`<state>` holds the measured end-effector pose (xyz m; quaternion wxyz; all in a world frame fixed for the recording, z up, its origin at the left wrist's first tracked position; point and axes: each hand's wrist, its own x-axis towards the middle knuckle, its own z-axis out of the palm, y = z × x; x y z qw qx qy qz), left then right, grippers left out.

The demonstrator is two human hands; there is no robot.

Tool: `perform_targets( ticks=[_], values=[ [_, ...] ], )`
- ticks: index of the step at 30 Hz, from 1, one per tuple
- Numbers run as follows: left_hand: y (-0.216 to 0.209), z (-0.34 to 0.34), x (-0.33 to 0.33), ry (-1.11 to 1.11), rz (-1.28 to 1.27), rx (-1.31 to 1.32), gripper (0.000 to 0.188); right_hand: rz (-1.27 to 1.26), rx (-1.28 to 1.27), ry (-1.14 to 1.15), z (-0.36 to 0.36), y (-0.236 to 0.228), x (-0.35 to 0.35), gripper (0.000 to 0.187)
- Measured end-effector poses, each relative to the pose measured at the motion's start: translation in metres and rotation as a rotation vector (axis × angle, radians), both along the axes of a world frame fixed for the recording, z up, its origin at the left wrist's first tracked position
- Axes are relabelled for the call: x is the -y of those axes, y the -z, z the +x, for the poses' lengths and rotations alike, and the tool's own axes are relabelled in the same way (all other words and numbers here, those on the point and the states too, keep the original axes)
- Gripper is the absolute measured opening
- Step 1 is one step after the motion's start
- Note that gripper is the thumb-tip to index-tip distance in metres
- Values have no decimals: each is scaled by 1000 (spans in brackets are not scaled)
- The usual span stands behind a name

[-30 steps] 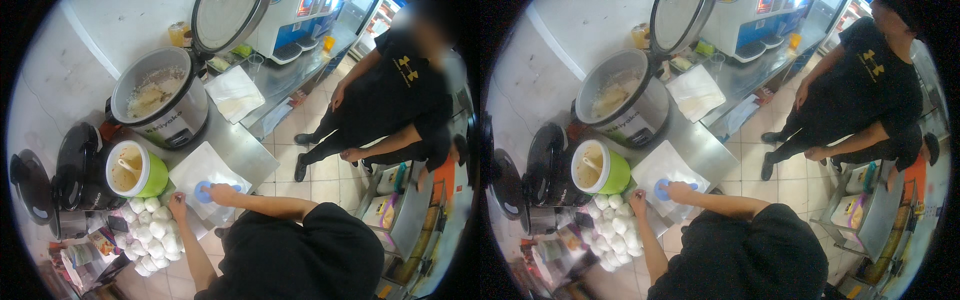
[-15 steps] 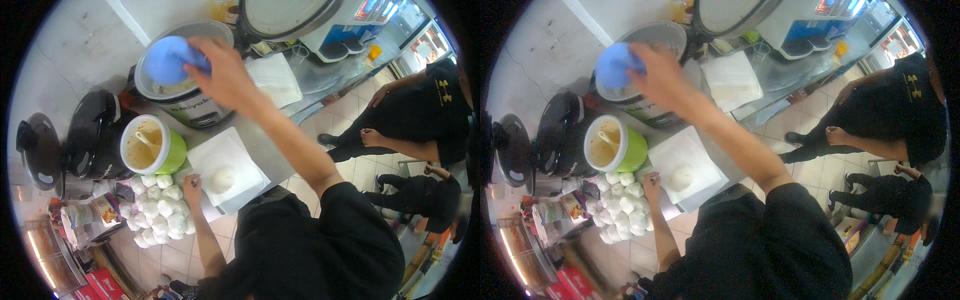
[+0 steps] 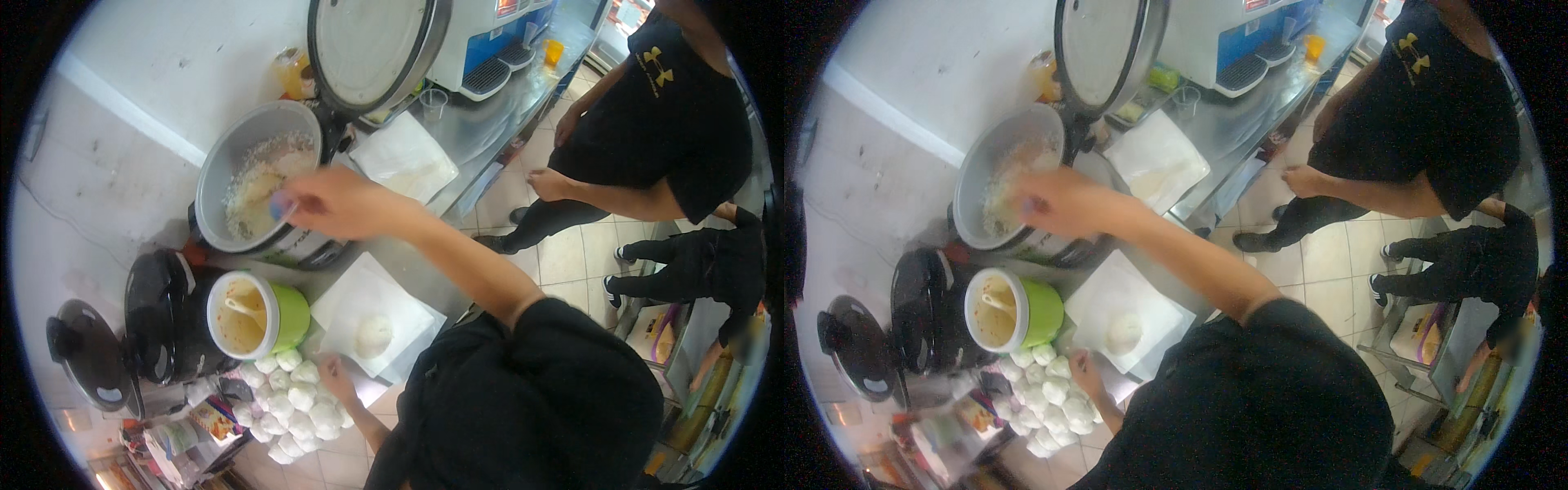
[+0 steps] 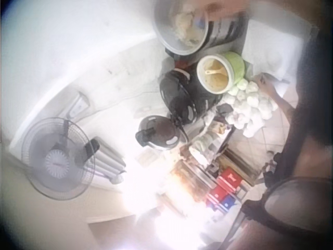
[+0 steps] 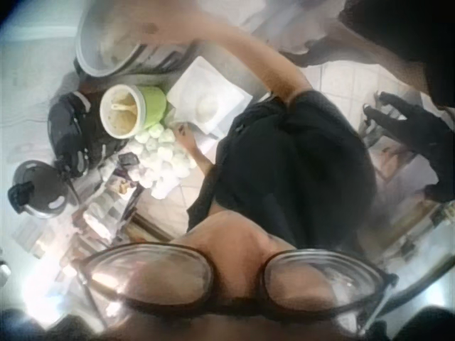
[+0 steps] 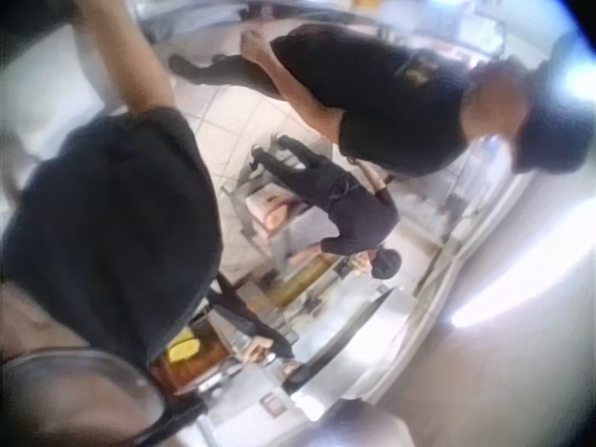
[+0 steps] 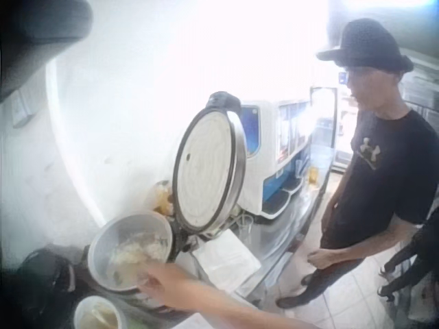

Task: The person folds red cardboard food boxes and places them on a counter. They then scoop rice from a rice cooker into a paper-lined container and add a wrapped white food item.

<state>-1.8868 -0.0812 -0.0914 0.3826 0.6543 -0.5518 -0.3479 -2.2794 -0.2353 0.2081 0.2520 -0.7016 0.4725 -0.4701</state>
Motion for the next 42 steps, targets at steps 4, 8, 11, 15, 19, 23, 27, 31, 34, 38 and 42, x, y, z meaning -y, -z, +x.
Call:
perform_targets(
  ticks=[4, 8, 11, 15, 19, 23, 27, 31, 34, 38, 42],
  values=[
    [-7, -5, -15, -41, 5, 61, 15, 496, 91, -209, -130, 50, -57, 29],
    [-9, -31, -34, -155, -67, 117, 14, 578, 386, 552, -225, 152, -6, 27],
    [-7, -59, -53, -276, -79, 196, 13, 544, 98, 689, -266, 220, 43, 29],
    [-3, -115, -92, -444, -117, 135, 12, 467, -16, 664, -295, 272, 63, 31],
    [-5, -163, -117, -433, -75, 202, 17, 340, -71, 774, -313, 296, 78, 39],
    [-4, -205, -129, -445, 8, 116, 13, 190, -99, 939, -332, 301, 95, 53],
    [0, -236, -135, -431, 9, 37, 11, 178, -122, 949, -348, 296, 109, 56],
    [0, -253, -139, -410, 64, 58, 12, 168, -210, 910, -359, 298, 117, 58],
    [-2, -261, -140, -412, 83, -7, 12, 199, -263, 835, -369, 303, 120, 60],
    [-11, -267, -136, -323, 2, 90, 11, 316, -304, 763, -376, 300, 126, 62],
    [-28, -261, -119, -327, -63, 40, 10, 63, -232, 908, -360, 297, 108, 53]
  ],
)
